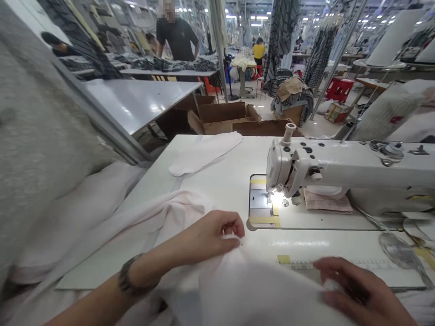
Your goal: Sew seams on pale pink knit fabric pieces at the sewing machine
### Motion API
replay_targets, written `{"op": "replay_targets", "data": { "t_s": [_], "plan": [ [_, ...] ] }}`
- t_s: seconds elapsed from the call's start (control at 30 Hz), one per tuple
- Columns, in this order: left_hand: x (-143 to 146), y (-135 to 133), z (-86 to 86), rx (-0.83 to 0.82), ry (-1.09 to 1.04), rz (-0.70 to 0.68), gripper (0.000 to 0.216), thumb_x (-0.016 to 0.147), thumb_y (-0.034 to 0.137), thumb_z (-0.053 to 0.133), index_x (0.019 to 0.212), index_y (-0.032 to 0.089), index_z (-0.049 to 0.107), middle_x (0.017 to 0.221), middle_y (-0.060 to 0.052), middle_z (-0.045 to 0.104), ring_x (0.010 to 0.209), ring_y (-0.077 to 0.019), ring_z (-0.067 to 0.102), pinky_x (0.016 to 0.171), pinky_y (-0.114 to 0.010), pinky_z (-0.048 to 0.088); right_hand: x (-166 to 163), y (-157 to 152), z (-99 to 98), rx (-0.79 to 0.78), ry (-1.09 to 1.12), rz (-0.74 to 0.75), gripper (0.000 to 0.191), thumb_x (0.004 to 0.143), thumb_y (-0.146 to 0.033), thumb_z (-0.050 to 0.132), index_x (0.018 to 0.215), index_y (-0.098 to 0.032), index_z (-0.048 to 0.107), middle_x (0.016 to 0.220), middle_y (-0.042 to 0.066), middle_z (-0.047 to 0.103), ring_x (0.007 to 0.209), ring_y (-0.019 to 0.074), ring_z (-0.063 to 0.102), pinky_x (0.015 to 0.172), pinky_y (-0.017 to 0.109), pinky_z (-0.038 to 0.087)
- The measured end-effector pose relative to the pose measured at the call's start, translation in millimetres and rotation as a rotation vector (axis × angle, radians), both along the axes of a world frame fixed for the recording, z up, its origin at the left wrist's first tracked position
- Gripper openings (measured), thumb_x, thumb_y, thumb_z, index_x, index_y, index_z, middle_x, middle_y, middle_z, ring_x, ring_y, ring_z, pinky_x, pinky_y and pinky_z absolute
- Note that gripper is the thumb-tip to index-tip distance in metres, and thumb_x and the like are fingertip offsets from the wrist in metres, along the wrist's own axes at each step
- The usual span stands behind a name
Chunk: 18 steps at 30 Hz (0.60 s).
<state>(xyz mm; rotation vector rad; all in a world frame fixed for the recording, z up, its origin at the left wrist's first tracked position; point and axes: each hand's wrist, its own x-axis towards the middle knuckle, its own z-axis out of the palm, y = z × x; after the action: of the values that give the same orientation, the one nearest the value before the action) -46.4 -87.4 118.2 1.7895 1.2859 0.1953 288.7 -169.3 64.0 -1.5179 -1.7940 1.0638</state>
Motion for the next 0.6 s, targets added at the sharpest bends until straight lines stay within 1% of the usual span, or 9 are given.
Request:
{"op": "replay_targets", "data": {
  "t_s": [0.07, 0.13, 0.17, 0.23, 0.3, 0.33, 0.43, 0.53, 0.6],
  "plan": [
    [13.2, 27.1, -27.1, 0.105, 0.059, -0.034, 0.006, 0.076, 0.023, 0.057, 0.081, 0.02, 0.06, 0.074, 0.002, 0.06, 0.067, -0.0139, 0.055, 0.057, -0.022, 0.041, -5.5, 18.8, -9.1, -0.055, -0.052, -0.104, 0.029, 0.078, -0.052, 0.07, 0.094, -0.029, 0.073, 0.094, 0.002, 0.074, 0.087, 0.0214, 0.069, 0.075, 0.025, 0.054],
    [25.9, 48.5, -51.0, 0.181, 0.063, -0.077, 0.005, 0.079, 0.02, 0.052, 0.079, 0.02, 0.057, 0.076, 0.001, 0.06, 0.066, -0.014, 0.054, 0.058, -0.023, 0.041, -6.8, 35.5, -15.9, -0.057, -0.103, -0.092, 0.024, 0.082, -0.048, 0.065, 0.092, -0.028, 0.072, 0.094, 0.001, 0.073, 0.087, 0.0201, 0.067, 0.075, 0.024, 0.052],
    [31.2, 55.5, -59.7, 0.217, 0.063, -0.1, 0.009, 0.081, 0.018, 0.048, 0.078, 0.02, 0.056, 0.08, 0.0, 0.06, 0.068, -0.0145, 0.054, 0.061, -0.025, 0.042, -6.0, 42.2, -17.8, -0.054, -0.135, -0.073, 0.021, 0.084, -0.046, 0.063, 0.092, -0.028, 0.071, 0.093, 0.0, 0.072, 0.086, 0.019, 0.067, 0.074, 0.024, 0.051],
    [38.6, 61.3, -69.3, 0.297, 0.069, -0.147, 0.018, 0.084, 0.011, 0.042, 0.074, 0.018, 0.055, 0.091, -0.005, 0.061, 0.078, -0.0175, 0.055, 0.074, -0.032, 0.044, -3.2, 52.7, -18.7, -0.046, -0.197, -0.049, 0.017, 0.087, -0.042, 0.059, 0.09, -0.028, 0.069, 0.09, -0.002, 0.071, 0.082, 0.0168, 0.065, 0.073, 0.024, 0.048],
    [42.4, 56.6, -71.5, 0.392, 0.112, -0.206, 0.022, 0.083, 0.005, 0.042, 0.072, 0.017, 0.057, 0.102, -0.01, 0.061, 0.092, -0.0223, 0.054, 0.087, -0.04, 0.041, -1.2, 60.5, -17.3, -0.041, -0.244, -0.027, 0.015, 0.089, -0.04, 0.058, 0.088, -0.028, 0.068, 0.087, -0.003, 0.069, 0.079, 0.015, 0.063, 0.072, 0.024, 0.047],
    [43.7, 51.0, -71.6, 0.454, 0.169, -0.244, 0.022, 0.082, 0.002, 0.043, 0.073, 0.016, 0.059, 0.104, -0.011, 0.061, 0.096, -0.0244, 0.054, 0.09, -0.043, 0.04, -0.6, 63.9, -16.5, -0.039, -0.263, -0.013, 0.015, 0.09, -0.04, 0.057, 0.088, -0.028, 0.067, 0.086, -0.004, 0.068, 0.078, 0.0144, 0.063, 0.072, 0.024, 0.046],
    [47.8, 27.2, -75.4, 0.707, 0.42, -0.31, 0.022, 0.085, 0.004, 0.046, 0.089, 0.013, 0.065, 0.102, -0.012, 0.064, 0.092, -0.0261, 0.057, 0.082, -0.043, 0.043, 1.6, 73.6, -15.1, -0.023, -0.305, 0.033, 0.015, 0.092, -0.039, 0.055, 0.087, -0.029, 0.066, 0.086, -0.004, 0.067, 0.077, 0.0135, 0.062, 0.068, 0.023, 0.046],
    [55.0, 6.4, -86.8, 0.969, 0.533, -0.221, 0.027, 0.092, 0.011, 0.04, 0.106, 0.008, 0.064, 0.102, -0.013, 0.067, 0.091, -0.026, 0.059, 0.08, -0.041, 0.045, 9.9, 82.5, -16.8, 0.03, -0.347, 0.068, 0.017, 0.094, -0.038, 0.053, 0.086, -0.028, 0.065, 0.087, -0.003, 0.068, 0.077, 0.014, 0.063, 0.066, 0.023, 0.047],
    [61.7, 1.6, -94.2, 1.096, 0.528, -0.168, 0.03, 0.094, 0.012, 0.036, 0.108, 0.007, 0.063, 0.103, -0.014, 0.069, 0.093, -0.0258, 0.06, 0.084, -0.041, 0.044, 18.9, 88.2, -19.8, 0.11, -0.399, 0.064, 0.02, 0.095, -0.038, 0.05, 0.085, -0.027, 0.064, 0.085, -0.002, 0.069, 0.075, 0.015, 0.064, 0.064, 0.025, 0.048]
  ]
}}
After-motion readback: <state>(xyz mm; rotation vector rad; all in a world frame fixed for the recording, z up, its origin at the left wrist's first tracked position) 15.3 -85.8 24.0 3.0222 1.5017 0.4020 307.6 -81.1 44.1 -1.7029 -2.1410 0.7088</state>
